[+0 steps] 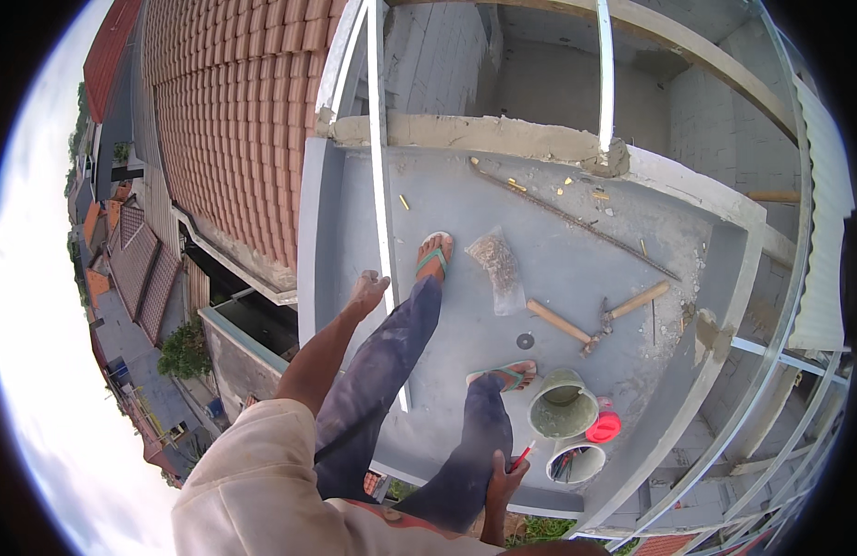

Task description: The person positions a large white corrugated roof sheet onto a metal roof frame, then uses a metal ruler and a red marker to measure and mark the sheet for cutting. The person walks on the roof structure to access different sections and continues marking along the sheet's length.

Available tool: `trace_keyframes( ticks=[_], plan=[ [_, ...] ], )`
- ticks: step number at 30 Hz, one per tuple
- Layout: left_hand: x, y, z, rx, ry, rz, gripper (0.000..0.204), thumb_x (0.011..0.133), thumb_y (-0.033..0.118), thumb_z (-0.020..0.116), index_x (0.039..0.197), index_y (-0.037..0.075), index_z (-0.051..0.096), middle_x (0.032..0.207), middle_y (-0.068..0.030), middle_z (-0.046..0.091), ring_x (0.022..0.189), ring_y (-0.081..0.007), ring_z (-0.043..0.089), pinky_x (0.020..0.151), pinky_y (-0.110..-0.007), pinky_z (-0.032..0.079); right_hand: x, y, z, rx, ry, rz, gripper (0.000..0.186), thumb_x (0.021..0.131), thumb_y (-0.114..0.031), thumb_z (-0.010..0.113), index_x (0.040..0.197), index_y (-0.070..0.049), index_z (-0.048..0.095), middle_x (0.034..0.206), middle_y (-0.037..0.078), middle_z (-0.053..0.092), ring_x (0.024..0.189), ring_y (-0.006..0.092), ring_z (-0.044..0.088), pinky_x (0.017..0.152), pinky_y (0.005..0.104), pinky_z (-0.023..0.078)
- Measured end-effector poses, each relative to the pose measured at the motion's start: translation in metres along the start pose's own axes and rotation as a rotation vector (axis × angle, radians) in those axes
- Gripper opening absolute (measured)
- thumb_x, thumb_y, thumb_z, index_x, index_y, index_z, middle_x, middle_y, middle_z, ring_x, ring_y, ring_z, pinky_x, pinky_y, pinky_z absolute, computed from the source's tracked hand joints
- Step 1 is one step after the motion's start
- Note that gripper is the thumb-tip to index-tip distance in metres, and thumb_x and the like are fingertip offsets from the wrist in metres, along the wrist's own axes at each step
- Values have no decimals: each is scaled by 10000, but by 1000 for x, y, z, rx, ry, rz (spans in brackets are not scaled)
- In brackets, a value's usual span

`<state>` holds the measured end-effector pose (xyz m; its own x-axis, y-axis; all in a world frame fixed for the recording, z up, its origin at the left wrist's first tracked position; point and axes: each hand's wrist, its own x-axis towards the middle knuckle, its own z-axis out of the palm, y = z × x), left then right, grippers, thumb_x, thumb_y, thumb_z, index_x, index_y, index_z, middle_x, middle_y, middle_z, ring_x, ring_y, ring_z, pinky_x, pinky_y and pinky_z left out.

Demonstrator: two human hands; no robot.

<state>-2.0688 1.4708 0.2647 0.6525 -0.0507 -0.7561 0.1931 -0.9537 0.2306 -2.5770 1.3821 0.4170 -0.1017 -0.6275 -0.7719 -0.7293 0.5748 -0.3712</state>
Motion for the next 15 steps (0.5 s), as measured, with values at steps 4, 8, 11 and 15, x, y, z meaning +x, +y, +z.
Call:
trace_keyframes(
  ticks=[4, 8, 11, 15],
  plan=[
    [117, -18, 15, 22, 175, -17, 830, 895, 380, 752, 1462, -122, 411, 1431, -320, 527, 1330, -409, 547, 1119, -443, 447, 2, -21, 19, -149, 1, 45, 515, 856, -342, 812, 1102, 22, 543, 987, 131, 545, 900, 276, 526, 848, 418, 450],
    [202, -9, 20, -32, 224, -11, 859, 834, 321, 808, 1460, -114, 411, 1434, -302, 518, 1324, -397, 545, 1114, -443, 452, 3, -55, 39, -162, 18, 59, 558, 839, -386, 813, 1139, 31, 596, 1036, 160, 641, 952, 279, 607, 861, 410, 484],
    [252, -5, 18, -220, 25, -29, 688, 780, 211, 838, 1327, -81, 538, 1217, -220, 643, 1076, -316, 635, 930, -421, 510, 7, -93, 51, -193, 38, 58, 546, 814, -312, 826, 1138, 58, 590, 1045, 171, 656, 960, 284, 614, 891, 413, 491],
    [259, 6, -3, -512, -152, -120, 378, 700, 76, 815, 1030, -34, 667, 902, -114, 681, 799, -236, 635, 696, -403, 510, 8, -112, 66, -389, 33, 61, 583, 811, -435, 839, 1097, 31, 639, 986, 151, 692, 919, 276, 649, 872, 409, 510]
  ],
)
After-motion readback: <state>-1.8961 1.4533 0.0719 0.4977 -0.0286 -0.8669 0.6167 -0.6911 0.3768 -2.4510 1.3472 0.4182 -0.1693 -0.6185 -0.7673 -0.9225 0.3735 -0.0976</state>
